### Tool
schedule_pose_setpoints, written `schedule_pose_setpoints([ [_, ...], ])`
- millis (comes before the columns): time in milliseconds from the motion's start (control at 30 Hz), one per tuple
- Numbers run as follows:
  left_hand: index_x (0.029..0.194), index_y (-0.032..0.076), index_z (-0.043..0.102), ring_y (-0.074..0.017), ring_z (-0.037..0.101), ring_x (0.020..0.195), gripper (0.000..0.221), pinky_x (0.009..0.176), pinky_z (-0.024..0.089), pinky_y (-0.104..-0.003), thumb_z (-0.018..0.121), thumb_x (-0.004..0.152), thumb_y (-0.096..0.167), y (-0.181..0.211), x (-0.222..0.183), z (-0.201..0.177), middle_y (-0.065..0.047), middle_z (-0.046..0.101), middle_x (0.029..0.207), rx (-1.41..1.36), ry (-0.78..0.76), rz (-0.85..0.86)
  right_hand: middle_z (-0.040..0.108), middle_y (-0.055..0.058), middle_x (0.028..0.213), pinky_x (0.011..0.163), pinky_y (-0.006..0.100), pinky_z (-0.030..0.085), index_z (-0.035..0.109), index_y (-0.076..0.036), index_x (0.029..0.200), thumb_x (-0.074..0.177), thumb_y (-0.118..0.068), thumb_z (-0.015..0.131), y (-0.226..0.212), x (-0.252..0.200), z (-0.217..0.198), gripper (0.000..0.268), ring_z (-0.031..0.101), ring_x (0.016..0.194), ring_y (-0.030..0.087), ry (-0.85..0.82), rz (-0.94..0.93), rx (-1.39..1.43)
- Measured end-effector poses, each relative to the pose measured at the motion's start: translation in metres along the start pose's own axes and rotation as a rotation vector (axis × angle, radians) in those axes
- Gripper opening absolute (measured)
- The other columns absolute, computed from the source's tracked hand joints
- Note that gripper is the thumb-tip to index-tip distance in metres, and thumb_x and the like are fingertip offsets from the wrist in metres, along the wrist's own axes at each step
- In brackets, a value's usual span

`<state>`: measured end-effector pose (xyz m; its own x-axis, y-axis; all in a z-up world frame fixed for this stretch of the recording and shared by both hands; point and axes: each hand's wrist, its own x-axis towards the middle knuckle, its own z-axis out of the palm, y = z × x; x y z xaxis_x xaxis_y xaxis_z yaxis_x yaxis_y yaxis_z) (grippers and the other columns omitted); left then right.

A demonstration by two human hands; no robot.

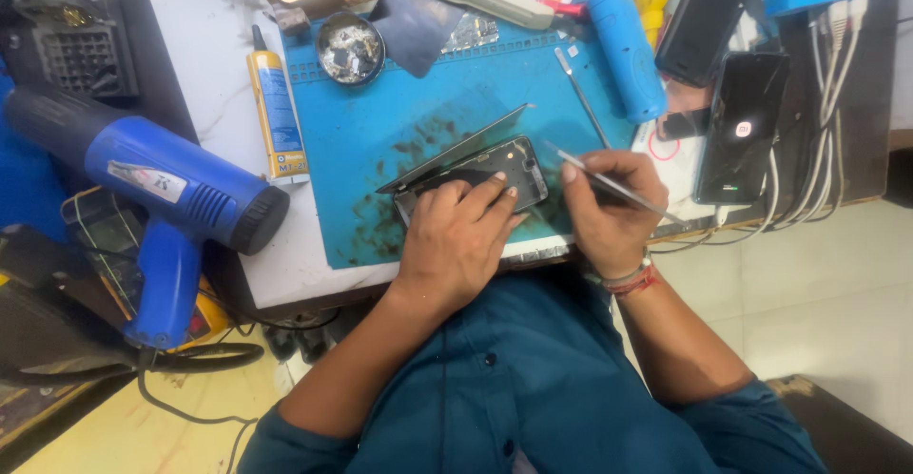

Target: The person opens a smartphone, uses a metal tool to pry and separate the screen, and applies adhesive from a tube to the frame. They then close the device and secure it with multiple rubber bands.

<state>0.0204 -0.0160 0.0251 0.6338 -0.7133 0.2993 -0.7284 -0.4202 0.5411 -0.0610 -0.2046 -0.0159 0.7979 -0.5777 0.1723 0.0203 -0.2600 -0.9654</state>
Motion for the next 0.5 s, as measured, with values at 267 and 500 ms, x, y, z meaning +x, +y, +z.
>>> schedule_pose_setpoints([
  [267,0.106,0.008,0.074,-0.0278,0.063,0.106,0.019,0.092,0.046,-0.042,0.079,0.089,0.016,0.006,-0.015,-0.010,-0.009,0.066,0.128,-0.097,0.150,0.123,0.070,0.009,0.102,0.080,0.024,0.056,0.061,-0.001,0.104,0.093,0.001,0.073,-0.018,-0.033,-0.013,0.016,0.067,0.091,0.011,-0.278,0.231,0.283],
  [500,0.095,0.010,0.072,-0.0257,0.065,0.105,0.017,0.091,0.047,-0.040,0.085,0.086,0.018,0.003,-0.040,-0.018,-0.006,0.067,0.123,-0.258,0.219,0.090,0.069,0.009,0.098,0.076,0.025,0.054,0.059,-0.002,0.102,0.094,0.002,0.071,-0.029,-0.050,-0.017,0.016,0.064,0.087,0.011,-0.317,0.299,0.434],
])
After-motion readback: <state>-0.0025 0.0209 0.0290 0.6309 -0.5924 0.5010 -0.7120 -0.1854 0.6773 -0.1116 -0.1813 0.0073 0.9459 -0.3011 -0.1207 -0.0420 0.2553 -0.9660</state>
